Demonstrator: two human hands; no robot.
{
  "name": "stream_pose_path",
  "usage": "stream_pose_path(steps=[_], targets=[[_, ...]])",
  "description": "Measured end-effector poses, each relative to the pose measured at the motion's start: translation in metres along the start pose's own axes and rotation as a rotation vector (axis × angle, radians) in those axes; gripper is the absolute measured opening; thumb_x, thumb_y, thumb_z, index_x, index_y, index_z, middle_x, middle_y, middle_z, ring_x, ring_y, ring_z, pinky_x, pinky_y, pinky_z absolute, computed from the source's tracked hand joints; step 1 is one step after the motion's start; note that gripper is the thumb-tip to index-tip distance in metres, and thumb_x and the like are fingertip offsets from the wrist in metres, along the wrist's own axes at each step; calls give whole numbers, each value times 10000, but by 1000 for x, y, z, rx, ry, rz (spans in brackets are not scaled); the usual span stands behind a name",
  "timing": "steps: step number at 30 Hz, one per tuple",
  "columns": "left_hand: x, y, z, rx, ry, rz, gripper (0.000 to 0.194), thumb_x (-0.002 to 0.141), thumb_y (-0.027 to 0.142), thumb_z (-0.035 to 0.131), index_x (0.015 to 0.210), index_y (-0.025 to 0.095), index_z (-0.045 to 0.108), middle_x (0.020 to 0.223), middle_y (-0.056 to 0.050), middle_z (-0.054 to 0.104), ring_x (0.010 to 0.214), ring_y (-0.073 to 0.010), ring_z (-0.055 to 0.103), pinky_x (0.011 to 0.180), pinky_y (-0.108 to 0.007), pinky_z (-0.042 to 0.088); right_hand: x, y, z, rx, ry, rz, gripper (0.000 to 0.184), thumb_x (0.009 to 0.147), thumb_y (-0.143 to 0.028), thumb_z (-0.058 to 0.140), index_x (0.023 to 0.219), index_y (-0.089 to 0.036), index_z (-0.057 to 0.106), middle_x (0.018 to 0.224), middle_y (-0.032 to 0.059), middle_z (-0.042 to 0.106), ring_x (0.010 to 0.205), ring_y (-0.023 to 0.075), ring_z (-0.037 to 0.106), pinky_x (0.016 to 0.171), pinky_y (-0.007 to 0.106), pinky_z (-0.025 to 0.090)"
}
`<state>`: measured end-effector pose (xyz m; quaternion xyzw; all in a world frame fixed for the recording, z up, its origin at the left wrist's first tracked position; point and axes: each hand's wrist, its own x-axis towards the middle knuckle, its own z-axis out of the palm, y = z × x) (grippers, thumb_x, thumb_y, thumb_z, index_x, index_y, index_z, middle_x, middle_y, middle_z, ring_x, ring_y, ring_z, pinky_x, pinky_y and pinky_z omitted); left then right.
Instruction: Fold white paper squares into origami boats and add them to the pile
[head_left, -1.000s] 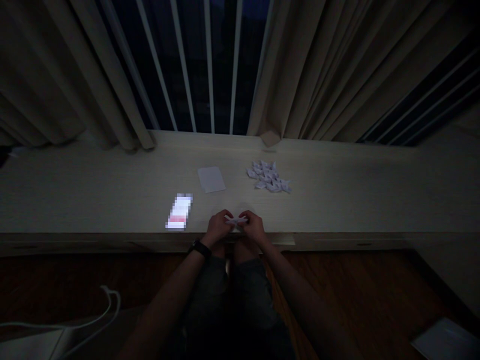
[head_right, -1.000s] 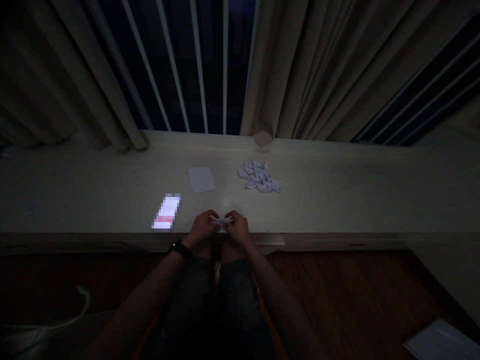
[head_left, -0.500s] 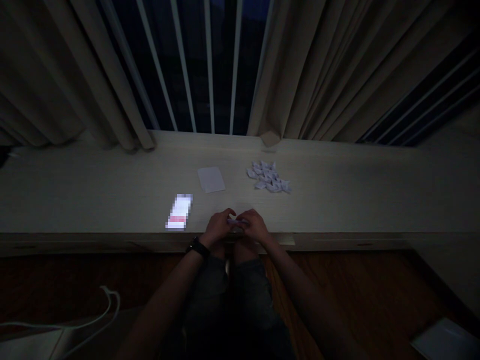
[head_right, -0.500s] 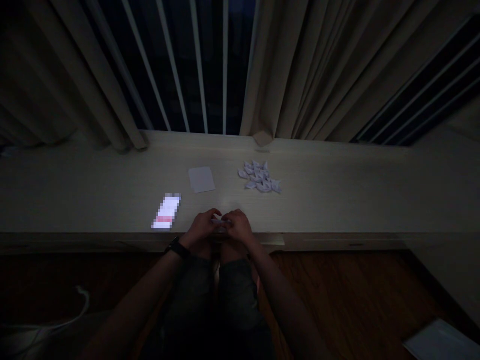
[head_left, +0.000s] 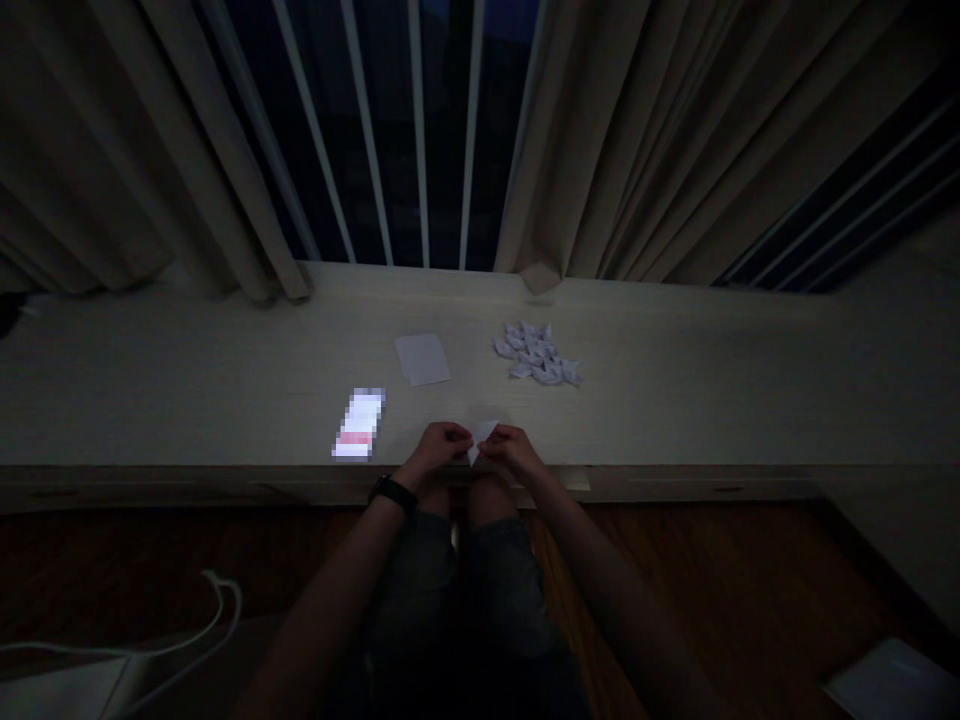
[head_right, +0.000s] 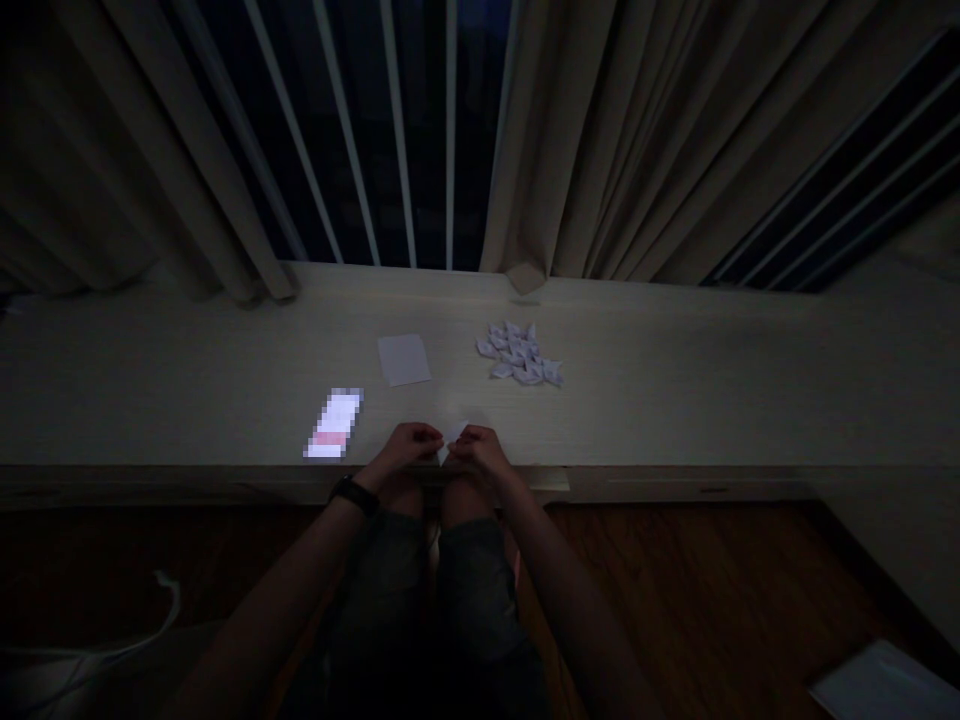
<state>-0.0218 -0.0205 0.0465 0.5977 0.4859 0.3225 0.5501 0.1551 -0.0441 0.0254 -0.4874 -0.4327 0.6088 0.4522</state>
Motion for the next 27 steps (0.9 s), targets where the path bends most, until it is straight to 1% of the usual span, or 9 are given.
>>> stream_pose_path(steps=[5,8,12,15,17,19,22,25,27], targets=[[-3,1,7,-205,-13,-117,213,593,271,742,709,115,655,657,-28,641,568,-116,565,557,-244,454,1,-2,-2,63,40,79,149,515,-226,732,544,-156,603,502,-6,568,478,123,512,490,246,398],[-3,0,8,-254,-54,-125,258,595,296,750,754,116,656,688,-31,642,576,-121,569,553,-252,461,0,-4,-1,46,14,82,133,527,-227,730,584,-155,634,536,-4,587,495,123,517,506,249,404],[-3,-1,9,-261,2,-137,244,584,285,752,733,116,656,674,-32,636,572,-124,564,531,-244,449,-4,-6,1,62,2,58,117,550,-227,727,570,-158,633,526,-12,578,485,114,499,501,247,387],[-4,0,11,-297,29,-152,211,567,247,748,704,114,660,658,-31,629,575,-118,558,533,-233,438,-5,-6,4,163,27,73,148,515,-201,738,517,-161,596,474,-22,541,447,108,476,471,247,365],[-5,1,12,-353,18,-160,202,558,233,742,696,115,655,653,-25,621,563,-107,547,527,-226,424,-5,-5,6,247,67,100,165,479,-181,749,564,-162,610,499,-22,559,447,110,488,469,247,373],[-6,2,12,-407,10,-162,205,560,231,733,711,124,647,646,-11,609,534,-92,529,515,-223,406,-5,-3,7,284,90,121,235,467,-189,763,667,-163,644,559,-11,599,470,115,514,484,248,395],[-6,0,12,-413,25,-159,206,560,235,730,710,128,639,626,1,593,512,-85,512,507,-225,389,-5,-1,8,238,83,110,286,486,-234,773,739,-163,658,604,1,620,497,123,531,504,255,413],[-5,-3,12,-352,32,-153,215,562,255,738,697,121,637,613,-5,593,527,-94,518,521,-232,398,-4,0,7,133,105,51,232,502,-270,774,656,-164,637,560,-7,591,490,127,519,506,260,409],[-5,-4,12,-315,42,-133,238,574,277,738,727,122,641,639,-14,609,563,-108,542,549,-239,421,-2,1,4,44,88,-4,211,535,-305,761,623,-169,626,549,-14,577,501,128,514,521,260,408]])
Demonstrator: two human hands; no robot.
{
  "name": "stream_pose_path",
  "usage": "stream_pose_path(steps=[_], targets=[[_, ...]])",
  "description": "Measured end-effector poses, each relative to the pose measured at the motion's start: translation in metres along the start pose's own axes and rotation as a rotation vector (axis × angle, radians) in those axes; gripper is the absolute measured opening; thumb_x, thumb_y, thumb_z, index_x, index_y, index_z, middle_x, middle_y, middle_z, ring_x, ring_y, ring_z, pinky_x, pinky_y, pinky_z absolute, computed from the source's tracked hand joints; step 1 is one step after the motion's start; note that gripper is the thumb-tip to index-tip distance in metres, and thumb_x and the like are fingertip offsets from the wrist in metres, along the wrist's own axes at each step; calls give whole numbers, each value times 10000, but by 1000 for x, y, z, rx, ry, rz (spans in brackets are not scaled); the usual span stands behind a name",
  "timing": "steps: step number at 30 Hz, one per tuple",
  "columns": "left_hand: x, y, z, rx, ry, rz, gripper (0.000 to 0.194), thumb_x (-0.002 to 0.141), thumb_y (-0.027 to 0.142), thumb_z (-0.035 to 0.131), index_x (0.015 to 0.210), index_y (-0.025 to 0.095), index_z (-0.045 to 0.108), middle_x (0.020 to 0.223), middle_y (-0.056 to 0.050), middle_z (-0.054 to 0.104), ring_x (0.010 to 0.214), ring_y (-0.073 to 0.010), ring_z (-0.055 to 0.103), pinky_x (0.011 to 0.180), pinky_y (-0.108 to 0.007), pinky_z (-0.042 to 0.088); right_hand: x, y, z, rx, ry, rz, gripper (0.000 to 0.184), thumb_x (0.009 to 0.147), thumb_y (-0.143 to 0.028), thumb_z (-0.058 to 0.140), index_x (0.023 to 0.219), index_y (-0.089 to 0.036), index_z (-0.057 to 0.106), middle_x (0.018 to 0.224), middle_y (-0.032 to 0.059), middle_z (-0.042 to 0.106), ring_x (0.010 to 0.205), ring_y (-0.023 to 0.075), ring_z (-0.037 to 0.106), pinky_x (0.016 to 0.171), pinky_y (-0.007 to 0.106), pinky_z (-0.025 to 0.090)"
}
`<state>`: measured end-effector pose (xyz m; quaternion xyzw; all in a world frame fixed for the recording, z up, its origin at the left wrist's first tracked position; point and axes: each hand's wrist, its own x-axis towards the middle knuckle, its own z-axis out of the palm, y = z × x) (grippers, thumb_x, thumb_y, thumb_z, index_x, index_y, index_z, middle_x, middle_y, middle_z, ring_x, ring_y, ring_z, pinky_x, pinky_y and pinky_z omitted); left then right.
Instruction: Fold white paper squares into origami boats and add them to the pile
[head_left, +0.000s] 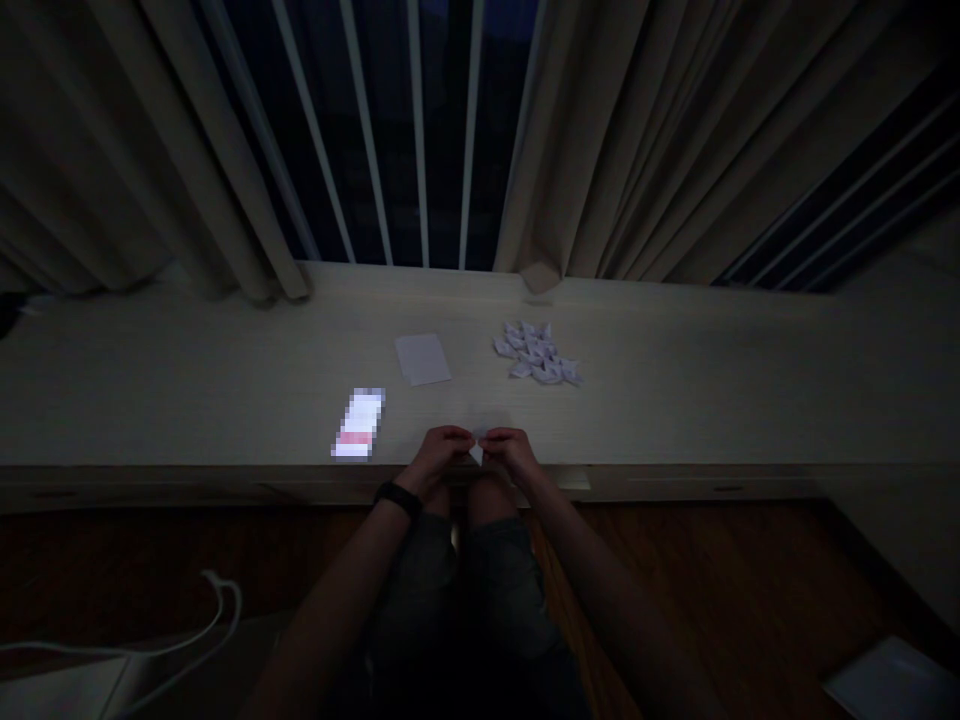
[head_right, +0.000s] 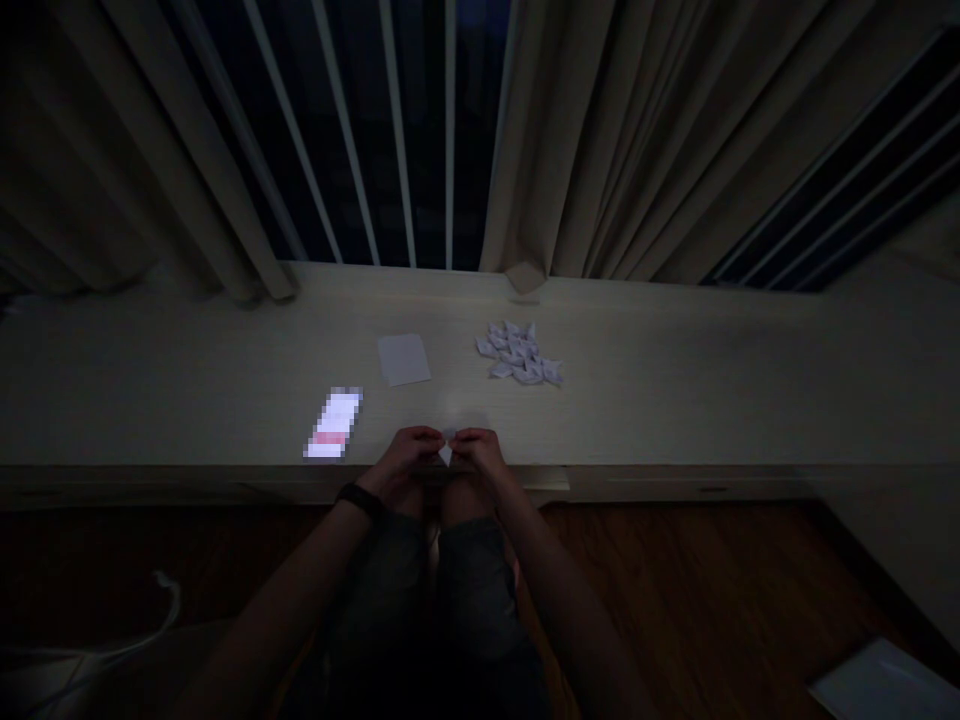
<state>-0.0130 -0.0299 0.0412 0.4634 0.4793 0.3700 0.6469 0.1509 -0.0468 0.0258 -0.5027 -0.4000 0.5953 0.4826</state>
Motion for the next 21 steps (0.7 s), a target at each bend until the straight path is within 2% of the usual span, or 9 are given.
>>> stream_pose_path(steps=[3,6,9,13,16,21], targets=[[0,0,0,96,-6,63,262,594,304,734,763,123,648,696,-37,646,622,-132,579,581,-246,444,5,3,-4,-206,-31,-118,231,611,-369,722,574,-176,601,533,-28,539,518,116,482,522,240,374],[-1,1,1,260,-25,141,262,634,333,710,791,128,661,716,-52,671,637,-144,593,583,-246,443,10,10,-5,-332,49,-196,296,643,-409,700,520,-175,568,502,-33,496,511,105,437,499,230,331],[-4,1,3,491,4,193,236,683,366,668,735,135,673,670,-46,667,614,-147,582,569,-242,421,12,15,-3,-251,119,-136,310,629,-417,709,513,-171,561,488,-32,490,493,101,425,490,231,330],[-6,-1,4,717,46,213,220,711,357,640,673,144,680,625,-36,651,598,-144,567,564,-241,390,9,14,1,-8,86,3,279,557,-395,759,631,-163,622,570,-17,572,525,113,494,512,234,380],[-5,-2,5,757,14,209,192,711,333,639,687,147,679,641,-28,651,609,-138,562,568,-235,377,10,10,6,88,129,5,302,499,-358,788,658,-150,636,601,-7,602,554,117,519,530,233,396],[-3,-5,5,737,29,227,160,723,300,618,694,148,656,632,-11,627,593,-123,530,550,-226,355,13,7,14,74,272,3,292,466,-329,791,597,-146,606,542,-24,568,494,92,465,495,231,359]])
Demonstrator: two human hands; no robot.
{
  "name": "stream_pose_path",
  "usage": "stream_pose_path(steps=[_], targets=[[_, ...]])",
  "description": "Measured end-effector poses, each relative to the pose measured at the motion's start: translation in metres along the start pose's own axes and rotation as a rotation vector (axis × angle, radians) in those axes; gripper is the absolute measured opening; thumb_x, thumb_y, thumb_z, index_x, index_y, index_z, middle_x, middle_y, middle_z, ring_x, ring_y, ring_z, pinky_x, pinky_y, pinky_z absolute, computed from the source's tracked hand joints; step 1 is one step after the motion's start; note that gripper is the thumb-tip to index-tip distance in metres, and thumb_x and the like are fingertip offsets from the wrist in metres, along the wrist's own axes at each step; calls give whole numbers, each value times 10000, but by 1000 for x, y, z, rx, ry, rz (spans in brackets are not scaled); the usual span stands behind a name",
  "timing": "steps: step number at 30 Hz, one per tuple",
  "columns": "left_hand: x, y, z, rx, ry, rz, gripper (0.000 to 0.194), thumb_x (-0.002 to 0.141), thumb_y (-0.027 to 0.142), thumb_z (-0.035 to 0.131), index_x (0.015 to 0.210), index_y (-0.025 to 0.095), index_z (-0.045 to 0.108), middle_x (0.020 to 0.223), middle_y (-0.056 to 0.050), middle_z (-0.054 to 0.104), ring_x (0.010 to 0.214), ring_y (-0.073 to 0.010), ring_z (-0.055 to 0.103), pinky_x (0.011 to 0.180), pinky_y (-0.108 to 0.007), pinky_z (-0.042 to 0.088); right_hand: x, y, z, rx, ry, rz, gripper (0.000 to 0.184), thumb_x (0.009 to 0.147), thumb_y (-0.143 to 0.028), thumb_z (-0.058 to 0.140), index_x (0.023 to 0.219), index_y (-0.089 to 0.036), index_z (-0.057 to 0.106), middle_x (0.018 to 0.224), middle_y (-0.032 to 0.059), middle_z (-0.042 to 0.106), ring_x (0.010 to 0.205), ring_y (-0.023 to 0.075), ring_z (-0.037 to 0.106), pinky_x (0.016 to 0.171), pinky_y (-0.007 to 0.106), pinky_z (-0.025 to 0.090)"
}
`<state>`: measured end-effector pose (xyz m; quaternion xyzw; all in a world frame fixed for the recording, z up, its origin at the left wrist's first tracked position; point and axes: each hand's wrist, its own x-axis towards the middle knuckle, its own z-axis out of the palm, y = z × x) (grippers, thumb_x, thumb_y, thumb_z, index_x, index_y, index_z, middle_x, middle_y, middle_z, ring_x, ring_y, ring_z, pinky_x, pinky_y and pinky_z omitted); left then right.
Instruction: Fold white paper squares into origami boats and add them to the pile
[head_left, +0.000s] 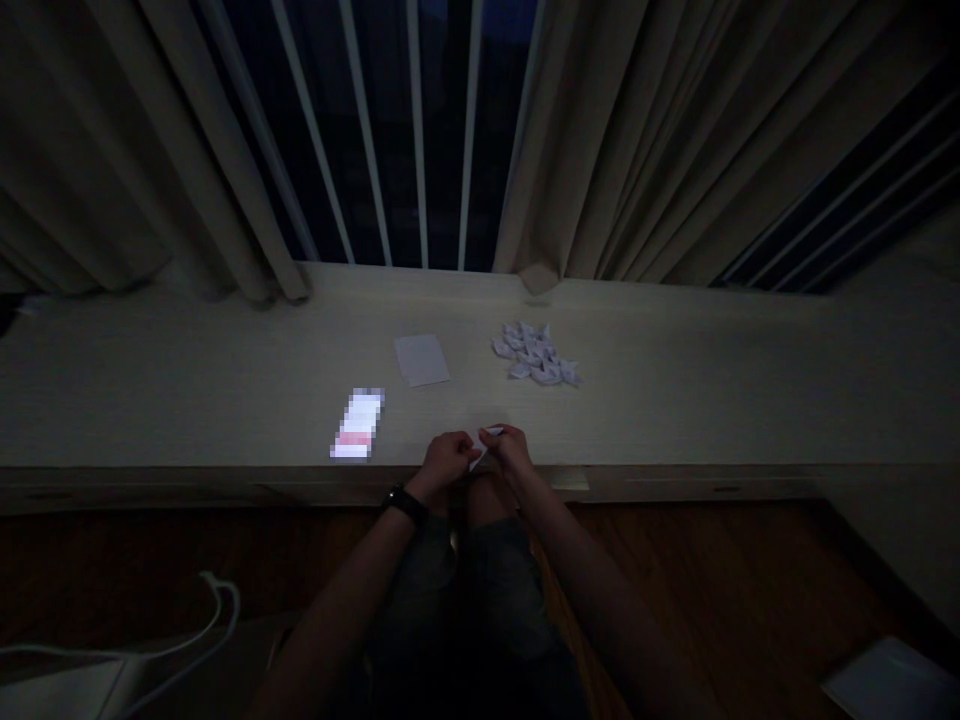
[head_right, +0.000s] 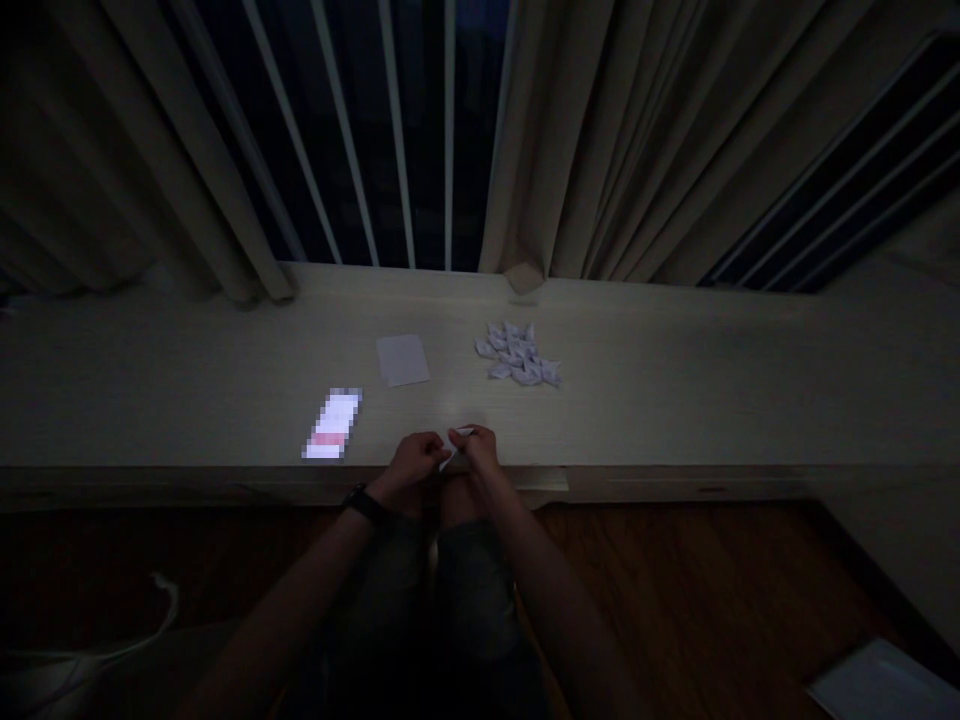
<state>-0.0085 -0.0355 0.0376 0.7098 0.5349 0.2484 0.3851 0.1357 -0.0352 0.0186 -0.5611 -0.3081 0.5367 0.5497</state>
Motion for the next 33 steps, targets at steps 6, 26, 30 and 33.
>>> stream_pose_path(steps=[6,26,30,33], targets=[[2,-8,-1,-497,-51,-128,352,712,407,656,904,112,672,632,-22,618,537,-125,530,524,-237,383,-3,-13,-8,-96,-111,-107,392,595,-376,747,918,-167,671,517,-65,509,479,95,470,495,225,386],[4,-22,-5,-514,34,-206,516,736,601,585,767,94,676,662,-73,661,573,-143,574,518,-229,417,-3,-17,-26,-662,-307,-349,319,810,-432,563,874,-165,724,742,51,714,652,176,635,626,259,464],[9,-26,1,-453,54,-196,495,756,595,557,770,115,675,659,-72,675,585,-163,608,516,-235,431,-8,-17,-22,-795,-306,-447,240,817,-370,571,851,-194,730,806,46,726,732,189,648,677,264,459],[12,-26,1,-369,62,-141,465,773,570,543,766,127,683,674,-66,683,622,-173,621,539,-240,443,-8,-14,-20,-759,-324,-457,224,810,-347,577,879,-192,723,857,46,726,776,190,652,716,269,465]])
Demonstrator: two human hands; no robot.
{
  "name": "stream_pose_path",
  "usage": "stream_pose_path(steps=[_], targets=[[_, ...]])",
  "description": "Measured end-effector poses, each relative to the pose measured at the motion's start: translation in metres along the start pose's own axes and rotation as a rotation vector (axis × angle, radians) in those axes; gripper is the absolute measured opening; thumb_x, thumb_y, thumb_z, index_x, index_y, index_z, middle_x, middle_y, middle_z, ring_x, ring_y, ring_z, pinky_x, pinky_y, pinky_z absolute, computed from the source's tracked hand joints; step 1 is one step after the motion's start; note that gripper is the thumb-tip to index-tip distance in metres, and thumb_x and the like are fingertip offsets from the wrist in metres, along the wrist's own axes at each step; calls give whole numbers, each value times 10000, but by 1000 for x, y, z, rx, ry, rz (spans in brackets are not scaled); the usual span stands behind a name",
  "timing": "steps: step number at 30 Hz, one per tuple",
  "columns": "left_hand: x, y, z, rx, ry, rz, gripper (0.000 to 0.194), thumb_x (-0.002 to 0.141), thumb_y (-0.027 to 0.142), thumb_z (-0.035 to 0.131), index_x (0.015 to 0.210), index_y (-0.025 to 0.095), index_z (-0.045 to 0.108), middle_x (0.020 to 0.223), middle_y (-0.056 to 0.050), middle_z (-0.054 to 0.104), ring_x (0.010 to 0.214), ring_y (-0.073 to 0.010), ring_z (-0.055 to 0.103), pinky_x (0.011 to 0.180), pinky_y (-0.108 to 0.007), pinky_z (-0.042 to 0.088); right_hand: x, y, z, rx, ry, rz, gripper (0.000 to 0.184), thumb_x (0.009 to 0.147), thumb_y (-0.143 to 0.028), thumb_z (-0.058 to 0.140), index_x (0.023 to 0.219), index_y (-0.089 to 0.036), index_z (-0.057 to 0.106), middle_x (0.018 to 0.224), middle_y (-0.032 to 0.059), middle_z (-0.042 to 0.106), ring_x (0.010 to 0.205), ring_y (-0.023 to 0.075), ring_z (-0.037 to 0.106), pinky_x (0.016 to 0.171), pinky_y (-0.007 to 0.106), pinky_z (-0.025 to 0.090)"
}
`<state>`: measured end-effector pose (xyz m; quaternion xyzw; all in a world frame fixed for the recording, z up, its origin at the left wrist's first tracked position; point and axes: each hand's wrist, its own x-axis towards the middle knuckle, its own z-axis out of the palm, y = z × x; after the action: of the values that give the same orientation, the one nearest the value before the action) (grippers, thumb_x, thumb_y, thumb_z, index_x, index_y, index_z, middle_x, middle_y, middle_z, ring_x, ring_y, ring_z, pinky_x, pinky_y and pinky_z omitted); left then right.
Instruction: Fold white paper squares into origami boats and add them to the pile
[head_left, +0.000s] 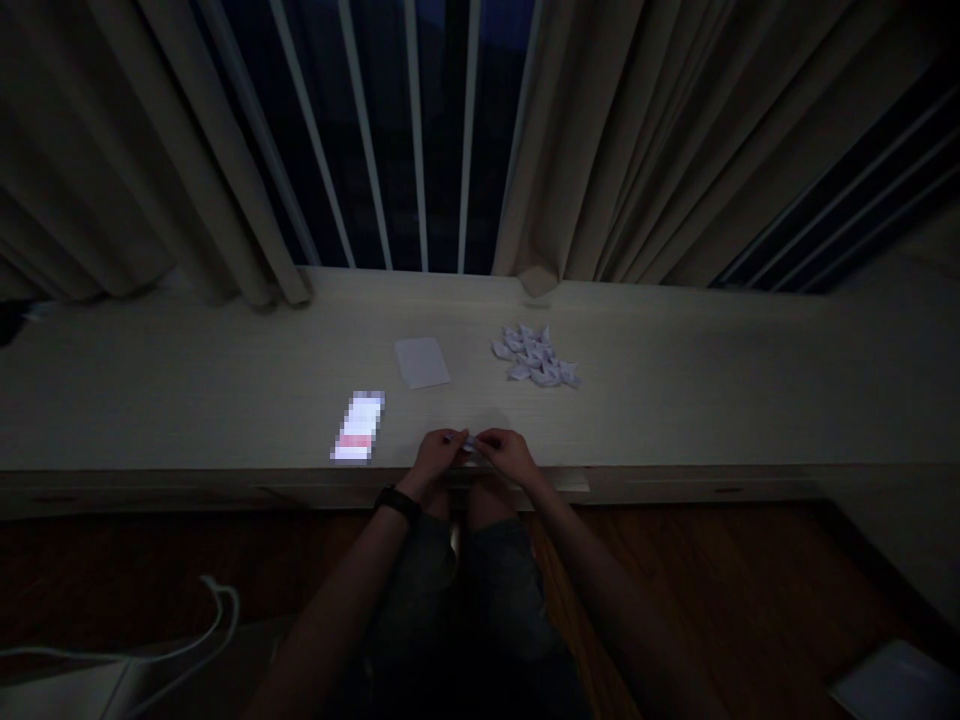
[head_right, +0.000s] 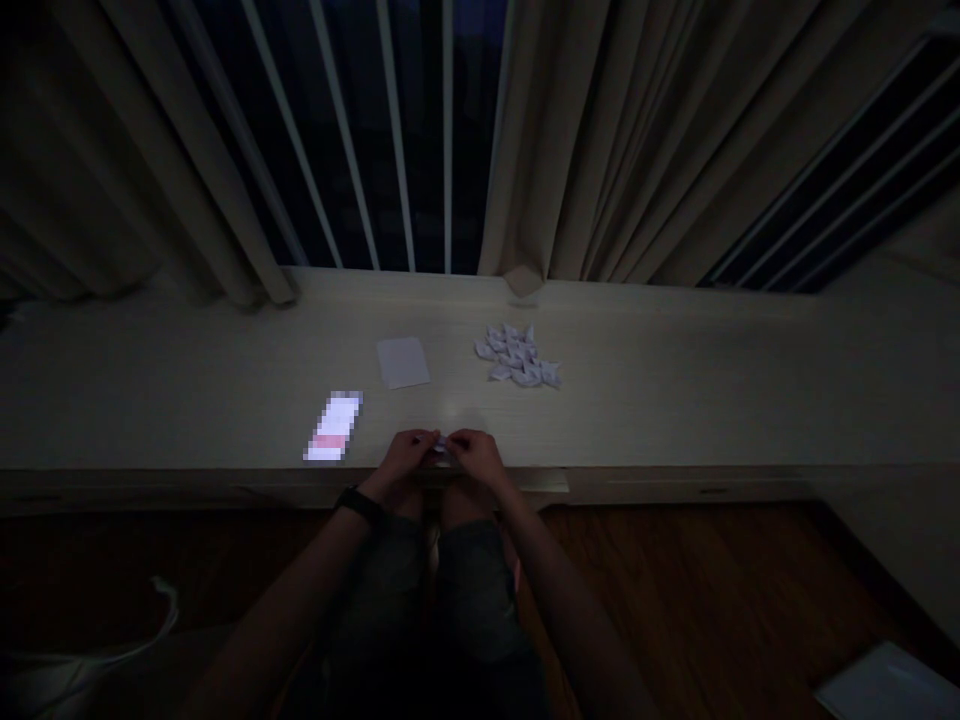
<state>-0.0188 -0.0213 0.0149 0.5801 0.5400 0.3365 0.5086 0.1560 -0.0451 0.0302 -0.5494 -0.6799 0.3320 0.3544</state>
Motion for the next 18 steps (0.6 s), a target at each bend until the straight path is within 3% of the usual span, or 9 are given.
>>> stream_pose_path(steps=[5,9,13,18], targets=[[-1,5,0,-22,5,61,375,788,491,560,832,133,663,796,-73,687,725,-183,632,630,-264,486,1,5,5,122,-15,62,257,794,-372,570,866,-174,715,837,51,724,758,182,647,716,272,479],[-4,8,4,-226,-59,0,281,755,368,616,916,138,631,880,-78,675,762,-174,629,667,-276,501,0,6,5,153,27,98,273,787,-386,558,832,-170,718,808,54,719,750,187,640,715,283,481],[-6,8,7,-337,-144,-43,220,686,259,643,859,124,643,807,-62,673,735,-163,617,679,-269,488,-2,4,4,187,14,111,250,761,-370,578,828,-173,716,799,52,716,749,192,639,715,294,481],[-6,9,9,-220,-150,-42,157,657,198,597,765,111,672,720,-58,671,679,-163,597,617,-246,458,1,5,5,211,-30,141,216,698,-316,610,816,-163,708,777,47,709,717,184,628,671,280,476]])
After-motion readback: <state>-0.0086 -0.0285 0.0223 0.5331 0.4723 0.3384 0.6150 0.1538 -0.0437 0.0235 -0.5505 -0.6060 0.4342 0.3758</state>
